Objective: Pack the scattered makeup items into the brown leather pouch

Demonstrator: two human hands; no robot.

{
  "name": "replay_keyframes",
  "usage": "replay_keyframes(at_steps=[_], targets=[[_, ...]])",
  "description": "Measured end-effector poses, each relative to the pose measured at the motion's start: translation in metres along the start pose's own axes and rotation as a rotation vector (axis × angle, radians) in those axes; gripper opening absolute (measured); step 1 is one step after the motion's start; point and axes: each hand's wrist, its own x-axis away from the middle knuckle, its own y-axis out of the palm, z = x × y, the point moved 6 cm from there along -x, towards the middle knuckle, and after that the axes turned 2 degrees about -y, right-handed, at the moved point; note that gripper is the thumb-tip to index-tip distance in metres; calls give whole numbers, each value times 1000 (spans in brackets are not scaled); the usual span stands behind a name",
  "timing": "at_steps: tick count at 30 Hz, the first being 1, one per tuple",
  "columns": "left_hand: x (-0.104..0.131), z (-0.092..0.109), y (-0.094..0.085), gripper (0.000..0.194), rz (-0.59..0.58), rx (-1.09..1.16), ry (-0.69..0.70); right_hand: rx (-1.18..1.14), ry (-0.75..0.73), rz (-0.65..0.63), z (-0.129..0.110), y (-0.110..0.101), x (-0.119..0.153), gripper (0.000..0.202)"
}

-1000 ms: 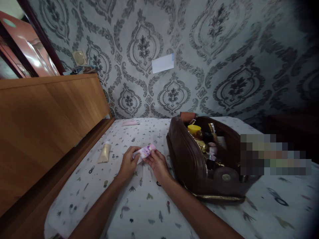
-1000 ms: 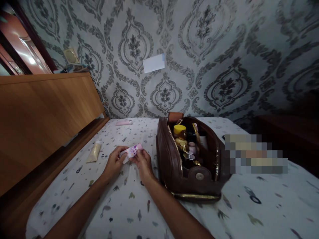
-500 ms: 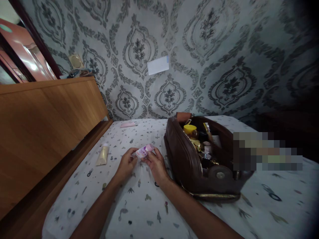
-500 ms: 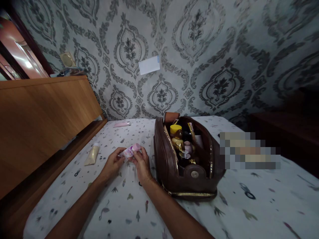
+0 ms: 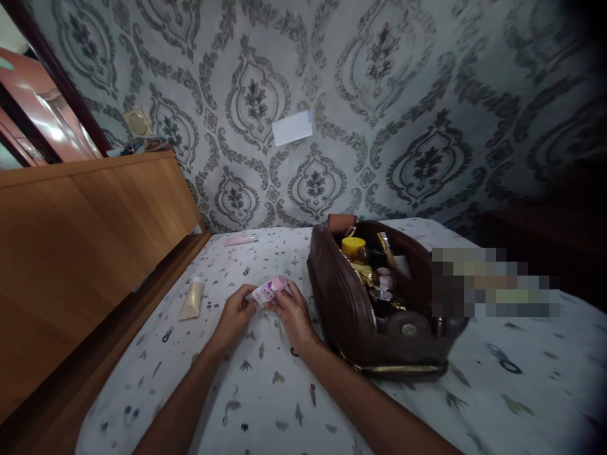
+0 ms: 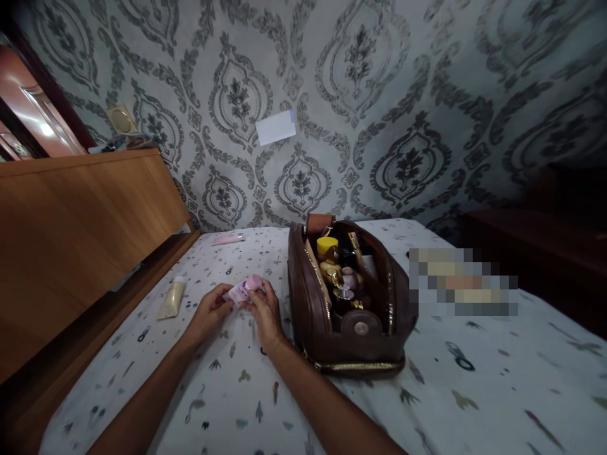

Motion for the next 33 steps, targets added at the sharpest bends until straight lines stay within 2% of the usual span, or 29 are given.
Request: replay_keyframes(at_steps=[3, 9, 14, 22, 26, 33], targets=[[-2, 1, -5, 21, 29, 111, -40, -1, 6, 24, 1, -3, -1, 31], [-3, -3, -16, 37, 111, 384, -182, -1, 4, 36, 6, -7, -4, 31], [-2, -4, -22, 35, 224, 494, -166, 4, 18, 25, 8, -7, -5, 37], [0, 0, -21, 41, 244, 502, -224, -29, 48, 43, 10, -5, -4, 51], [-1, 5, -28, 46, 295, 458, -221, -33, 60, 30, 13, -4, -4, 55], [-7, 35, -45, 42, 301, 232, -147, 36, 79, -1, 13, -1, -5, 67]])
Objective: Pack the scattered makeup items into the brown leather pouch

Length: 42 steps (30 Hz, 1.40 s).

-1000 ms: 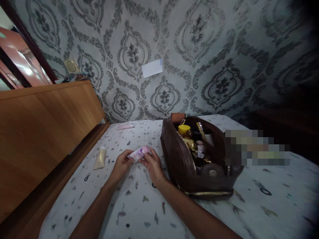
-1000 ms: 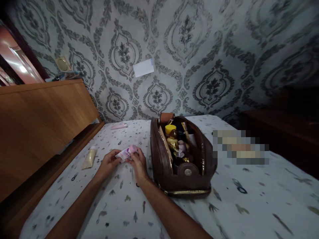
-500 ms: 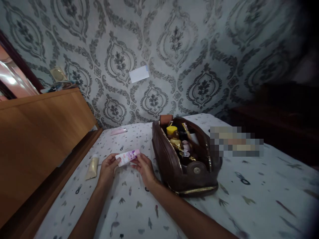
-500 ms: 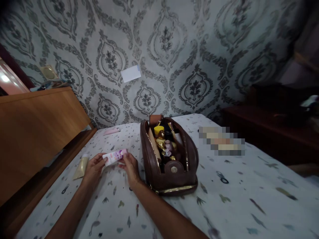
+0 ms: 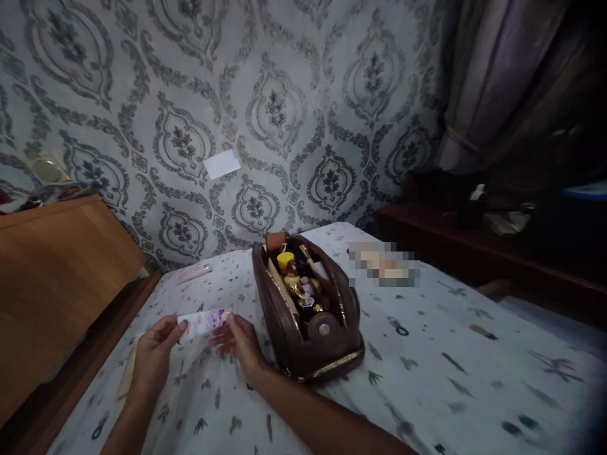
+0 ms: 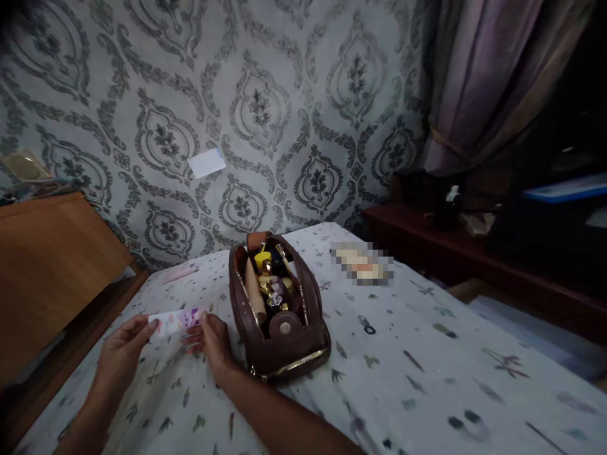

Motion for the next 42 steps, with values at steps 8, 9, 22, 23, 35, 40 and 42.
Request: replay_keyframes(at_steps=[8, 9, 22, 23, 35, 40, 42], targets=[[-5, 60, 23, 35, -60, -245, 187, 10, 32, -5, -3, 2, 0, 77], [-6, 65, 26, 34, -62, -261, 196, 8, 32, -9, -4, 2, 0, 77], [-21, 117, 41, 34, -82, -132, 265, 40, 31, -29, 1, 0, 0, 85], [-20, 121, 45, 34, -89, -95, 259, 47, 34, -30, 1, 0, 0, 85], [-5, 85, 52, 41, -28, 132, 54, 190, -91, -86, -14, 11, 12, 81], [8, 6, 34, 46, 71, 214, -197, 232, -173, -61, -11, 10, 14, 67], [14, -13, 31, 47, 65, 205, -241, 271, -234, -66, -12, 10, 14, 59]])
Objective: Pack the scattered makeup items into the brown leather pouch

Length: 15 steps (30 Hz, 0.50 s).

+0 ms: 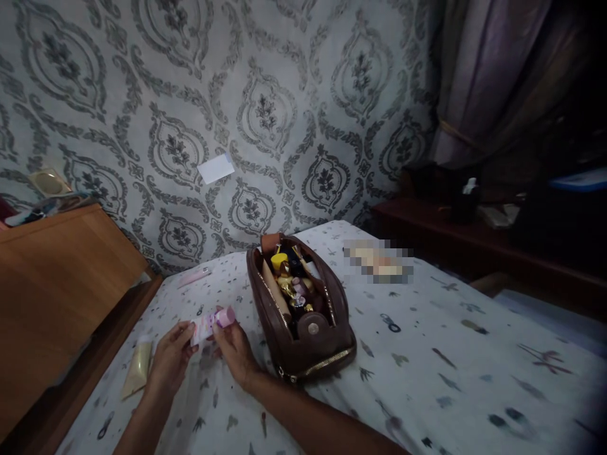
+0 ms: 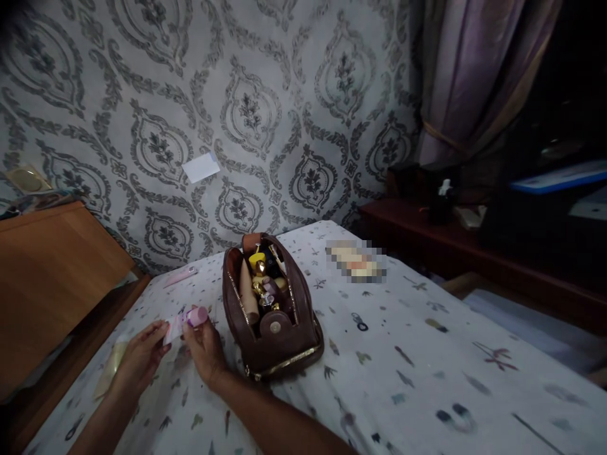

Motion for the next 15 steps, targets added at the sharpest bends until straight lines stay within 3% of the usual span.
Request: replay_keyframes(at_steps=[4, 7, 10, 15], targets=[[1, -11, -3, 49, -126, -316, 38, 97, -69, -22, -3, -1, 1, 45], [2, 1, -4, 51, -161, -547, 206, 226, -73, -8, -2, -3, 2, 38], [10, 17, -1, 48, -166, -608, 345, 337, -56, -2, -1, -5, 3, 42], [33, 34, 19, 45, -261, -725, 513, 414, -86, -31, -8, -2, 7, 37]])
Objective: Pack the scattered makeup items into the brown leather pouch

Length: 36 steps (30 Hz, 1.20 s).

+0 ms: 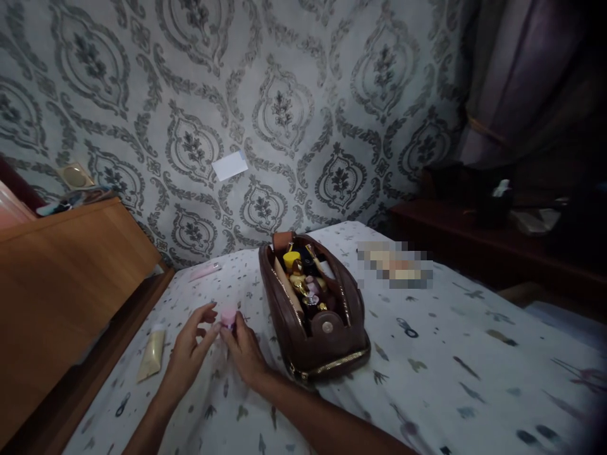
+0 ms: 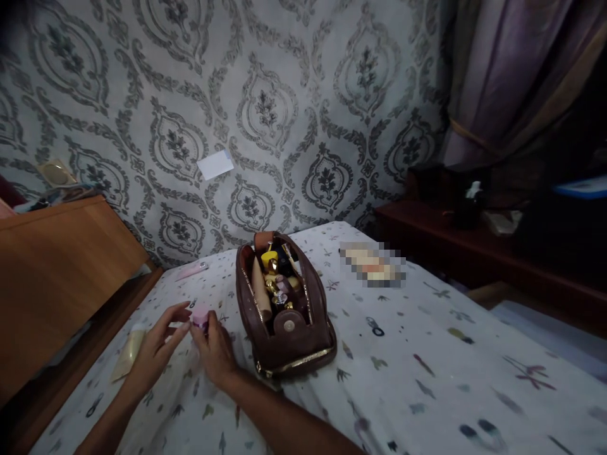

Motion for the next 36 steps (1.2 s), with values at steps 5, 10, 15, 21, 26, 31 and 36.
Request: replay_keyframes(at_steps=[5, 10, 15, 21, 26, 31, 36], targets=[[1, 17, 6, 36, -60, -108, 40, 56, -49, -56, -7, 3, 2, 25], [0, 22, 4, 29, -101, -136, 30, 74, -85, -42, -7, 3, 4, 28], [1, 23, -6, 25, -73, -85, -5, 77, -180, -105, -16, 6, 8, 24], [-11, 28, -32, 37, 80, 162, -83, -32, -46, -150, -1, 11, 6, 17], [-18, 32, -38, 40, 112, 436, -153, -147, 84, -139, 14, 14, 1, 39], [-21, 51, -30, 38, 88, 682, -169, -137, 81, -170, 11, 15, 4, 44], [-28, 91, -18, 33, 36, 761, -77, -101, 57, -184, 3, 13, 6, 42]])
